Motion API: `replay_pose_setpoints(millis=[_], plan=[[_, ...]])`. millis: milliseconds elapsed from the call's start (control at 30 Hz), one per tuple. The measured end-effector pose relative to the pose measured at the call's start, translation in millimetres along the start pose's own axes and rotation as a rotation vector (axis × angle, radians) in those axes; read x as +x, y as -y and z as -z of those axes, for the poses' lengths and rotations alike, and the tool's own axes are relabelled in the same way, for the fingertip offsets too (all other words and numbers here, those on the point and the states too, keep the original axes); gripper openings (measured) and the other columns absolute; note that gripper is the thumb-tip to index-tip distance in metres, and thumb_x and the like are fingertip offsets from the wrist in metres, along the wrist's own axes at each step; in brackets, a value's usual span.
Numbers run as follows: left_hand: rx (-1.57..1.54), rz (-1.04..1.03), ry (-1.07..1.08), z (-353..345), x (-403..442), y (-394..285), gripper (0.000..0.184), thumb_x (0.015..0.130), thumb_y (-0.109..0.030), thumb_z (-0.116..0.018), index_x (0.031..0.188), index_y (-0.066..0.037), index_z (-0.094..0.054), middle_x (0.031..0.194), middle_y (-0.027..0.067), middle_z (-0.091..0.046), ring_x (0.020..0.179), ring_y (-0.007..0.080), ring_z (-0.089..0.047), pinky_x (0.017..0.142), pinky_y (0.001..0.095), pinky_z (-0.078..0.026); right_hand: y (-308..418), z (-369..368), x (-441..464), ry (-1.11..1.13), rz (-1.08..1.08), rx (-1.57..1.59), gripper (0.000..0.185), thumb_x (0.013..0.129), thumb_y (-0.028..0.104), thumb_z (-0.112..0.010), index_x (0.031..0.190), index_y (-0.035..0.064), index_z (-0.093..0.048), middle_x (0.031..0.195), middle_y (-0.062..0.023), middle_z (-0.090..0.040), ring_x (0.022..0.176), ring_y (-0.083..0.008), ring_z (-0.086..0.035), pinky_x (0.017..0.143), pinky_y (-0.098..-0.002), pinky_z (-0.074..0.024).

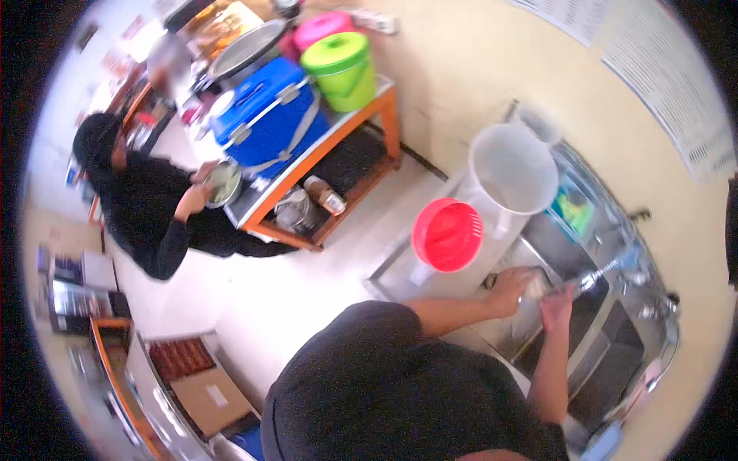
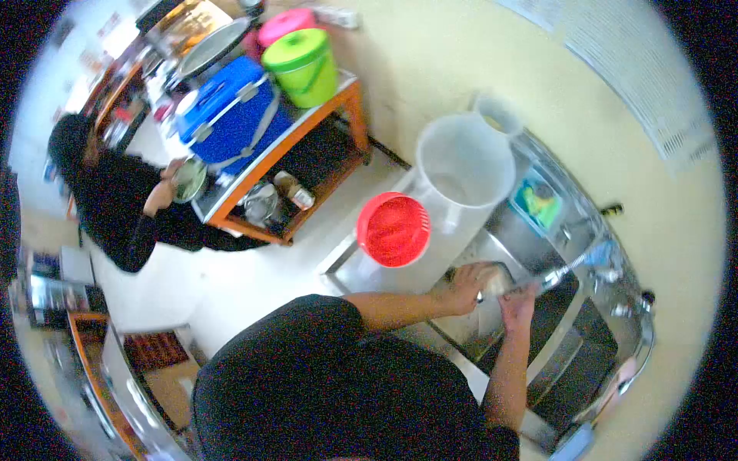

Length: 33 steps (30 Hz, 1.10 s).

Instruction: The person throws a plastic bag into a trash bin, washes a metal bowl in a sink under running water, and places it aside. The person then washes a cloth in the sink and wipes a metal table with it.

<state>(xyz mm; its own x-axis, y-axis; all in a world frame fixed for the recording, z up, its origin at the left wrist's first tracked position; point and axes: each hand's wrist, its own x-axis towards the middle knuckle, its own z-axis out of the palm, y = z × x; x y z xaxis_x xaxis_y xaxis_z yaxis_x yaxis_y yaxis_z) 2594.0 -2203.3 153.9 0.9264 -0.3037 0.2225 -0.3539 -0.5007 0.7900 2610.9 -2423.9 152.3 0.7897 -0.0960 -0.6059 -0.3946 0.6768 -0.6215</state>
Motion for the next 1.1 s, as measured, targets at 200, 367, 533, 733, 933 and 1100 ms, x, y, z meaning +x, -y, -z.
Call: replay_pose_setpoints(millis=[200, 367, 533, 733, 933, 1100], plan=[[0.023, -0.415, 0.262, 15.8, -10.4, 9.8, 0.084, 0.081, -0.027, -0.073, 0.153, -0.015, -0.033, 0.158, 0.0213, -0.025, 0.147, 0.0435, -0.023, 0.119, 0.0604, -0.017, -11.3, 77.6, -1.3, 0.055, 0.05, -0.016, 0.043, 0.105, 0.02, -0.045, 0.142, 0.0002, -0.046, 0.141, -0.0173, -0.052, 0.127, -0.0311, -0.053, 0.11, -0.0477, -0.0416], [-0.465, 0.265, -0.113, -100.4, -14.4, 54.9, 0.067, 0.098, -0.058, -0.045, 0.138, -0.004, -0.051, 0.151, 0.0248, -0.038, 0.144, 0.0389, -0.031, 0.118, 0.0457, -0.025, -17.0, 117.2, -56.5, 0.079, 0.154, 0.015, 0.045, 0.099, 0.02, -0.053, 0.14, -0.0002, -0.047, 0.138, -0.0159, -0.055, 0.125, -0.0338, -0.054, 0.107, -0.0504, -0.0449], [-0.86, 0.591, 0.277, -116.4, 3.0, 75.8, 0.072, 0.103, -0.061, -0.027, 0.131, -0.003, -0.058, 0.127, 0.021, -0.061, 0.121, 0.0318, -0.056, 0.103, 0.043, -0.041, -16.0, 73.5, -127.3, 0.102, 0.245, -0.099, 0.041, 0.1, 0.015, -0.051, 0.138, 0.0004, -0.046, 0.136, -0.0142, -0.054, 0.127, -0.0287, -0.051, 0.108, -0.0478, -0.0408], [-1.498, 0.793, 0.647, -104.6, 23.9, 42.1, 0.076, 0.097, -0.073, -0.029, 0.133, -0.012, -0.058, 0.097, 0.0124, -0.068, 0.085, 0.0257, -0.066, 0.074, 0.0429, -0.054, 4.7, 132.9, -133.5, 0.153, 0.5, -0.98, 0.017, 0.1, 0.022, -0.055, 0.103, 0.0055, -0.058, 0.12, -0.0094, -0.062, 0.114, -0.0235, -0.058, 0.105, -0.0399, -0.0402], [-1.203, 0.912, 1.023, -63.9, 6.9, 45.0, 0.06, 0.095, -0.056, -0.048, 0.131, -0.009, -0.057, 0.126, 0.0213, -0.061, 0.104, 0.0353, -0.066, 0.09, 0.0671, -0.048, 6.6, 122.7, -140.8, 0.22, 0.931, -1.552, 0.02, 0.093, 0.006, -0.055, 0.112, 0.0052, -0.059, 0.129, -0.0175, -0.058, 0.129, -0.0315, -0.052, 0.112, -0.0438, -0.0349], [-0.639, 0.873, 0.418, -53.9, -4.0, 40.3, 0.075, 0.082, -0.025, -0.064, 0.151, -0.012, -0.035, 0.127, 0.0239, -0.061, 0.108, 0.0403, -0.065, 0.095, 0.055, -0.052, -2.9, 99.9, -123.6, 0.142, 0.672, -1.277, 0.046, 0.093, 0.006, -0.055, 0.139, 0.0079, -0.047, 0.147, -0.0163, -0.044, 0.14, -0.0298, -0.041, 0.116, -0.0448, -0.0299]])
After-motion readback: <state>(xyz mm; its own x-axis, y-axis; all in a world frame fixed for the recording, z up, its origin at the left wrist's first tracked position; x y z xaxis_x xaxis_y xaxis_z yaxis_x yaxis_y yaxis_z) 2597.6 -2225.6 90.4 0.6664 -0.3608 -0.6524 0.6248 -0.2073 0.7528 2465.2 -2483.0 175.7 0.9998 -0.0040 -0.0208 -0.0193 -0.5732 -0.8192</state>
